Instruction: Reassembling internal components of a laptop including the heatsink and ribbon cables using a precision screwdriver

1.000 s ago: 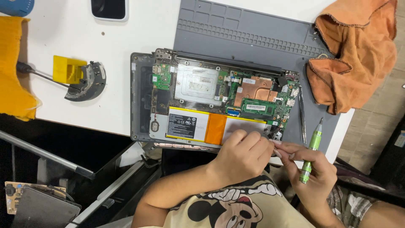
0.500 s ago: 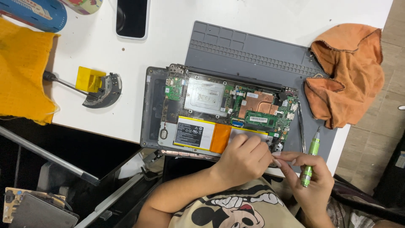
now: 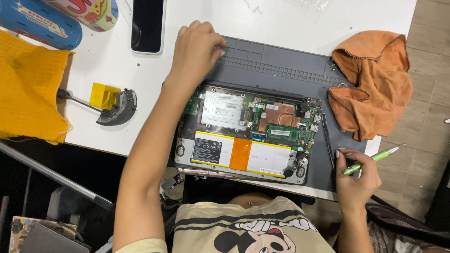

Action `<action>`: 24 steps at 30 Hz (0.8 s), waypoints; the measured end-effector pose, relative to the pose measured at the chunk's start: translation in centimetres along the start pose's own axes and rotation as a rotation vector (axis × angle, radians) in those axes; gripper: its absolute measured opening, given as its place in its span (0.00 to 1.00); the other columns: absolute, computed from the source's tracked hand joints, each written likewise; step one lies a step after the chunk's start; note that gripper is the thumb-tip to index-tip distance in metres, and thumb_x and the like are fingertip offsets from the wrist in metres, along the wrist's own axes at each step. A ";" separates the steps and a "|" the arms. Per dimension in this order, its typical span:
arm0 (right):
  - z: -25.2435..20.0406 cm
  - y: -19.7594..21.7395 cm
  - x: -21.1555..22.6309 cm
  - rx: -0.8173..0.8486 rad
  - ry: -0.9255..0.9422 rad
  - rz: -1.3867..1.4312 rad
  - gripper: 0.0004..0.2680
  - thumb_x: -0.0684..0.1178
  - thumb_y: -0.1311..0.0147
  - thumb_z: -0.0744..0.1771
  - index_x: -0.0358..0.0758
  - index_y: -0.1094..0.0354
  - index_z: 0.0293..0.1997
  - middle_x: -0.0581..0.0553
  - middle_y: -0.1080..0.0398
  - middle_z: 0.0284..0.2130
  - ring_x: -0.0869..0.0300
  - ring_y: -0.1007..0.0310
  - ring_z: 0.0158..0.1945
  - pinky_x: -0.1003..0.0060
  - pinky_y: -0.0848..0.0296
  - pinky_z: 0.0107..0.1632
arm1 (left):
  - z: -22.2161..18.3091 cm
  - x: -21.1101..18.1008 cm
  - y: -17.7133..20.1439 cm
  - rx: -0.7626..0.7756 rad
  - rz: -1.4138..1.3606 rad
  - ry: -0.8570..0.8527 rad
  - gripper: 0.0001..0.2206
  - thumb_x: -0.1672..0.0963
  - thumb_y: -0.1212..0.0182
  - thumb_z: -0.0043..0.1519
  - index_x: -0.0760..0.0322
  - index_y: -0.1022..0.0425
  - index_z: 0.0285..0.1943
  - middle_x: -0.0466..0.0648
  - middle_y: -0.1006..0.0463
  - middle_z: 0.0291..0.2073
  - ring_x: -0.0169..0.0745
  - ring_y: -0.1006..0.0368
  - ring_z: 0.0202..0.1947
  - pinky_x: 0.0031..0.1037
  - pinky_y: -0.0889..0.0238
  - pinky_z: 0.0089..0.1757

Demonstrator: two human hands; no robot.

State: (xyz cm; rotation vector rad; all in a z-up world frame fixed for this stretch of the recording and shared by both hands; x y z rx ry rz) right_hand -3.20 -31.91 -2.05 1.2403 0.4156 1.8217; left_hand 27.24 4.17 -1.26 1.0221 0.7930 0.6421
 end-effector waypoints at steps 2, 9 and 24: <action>0.0 -0.1 0.2 -0.002 0.012 -0.001 0.08 0.29 0.35 0.72 0.29 0.34 0.49 0.35 0.22 0.45 0.49 0.20 0.51 0.57 0.27 0.59 | 1.2 1.7 -1.5 0.036 -0.048 0.032 0.06 0.57 0.24 0.60 0.53 0.12 0.43 0.45 0.21 0.35 0.51 0.28 0.41 0.44 0.37 0.44; 0.0 -0.1 0.0 0.011 0.021 -0.066 0.08 0.30 0.37 0.71 0.32 0.32 0.50 0.40 0.21 0.47 0.50 0.22 0.52 0.56 0.29 0.60 | 2.3 4.6 -3.7 0.123 -0.372 0.261 0.02 0.57 0.23 0.60 0.50 0.11 0.38 0.43 0.21 0.38 0.42 0.26 0.36 0.33 0.33 0.35; 1.4 1.9 2.5 -0.012 0.048 0.068 0.05 0.32 0.41 0.73 0.28 0.34 0.50 0.33 0.22 0.47 0.46 0.20 0.54 0.55 0.25 0.63 | 2.8 4.6 -5.1 0.080 -0.259 0.178 0.06 0.57 0.24 0.62 0.54 0.17 0.32 0.44 0.21 0.36 0.45 0.26 0.36 0.37 0.33 0.40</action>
Point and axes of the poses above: each hand's wrist, its own z-axis towards the middle knuckle, its own y-axis out of the back of the hand, x = y × z, the point moved 10 cm from there along z, towards the middle knuckle
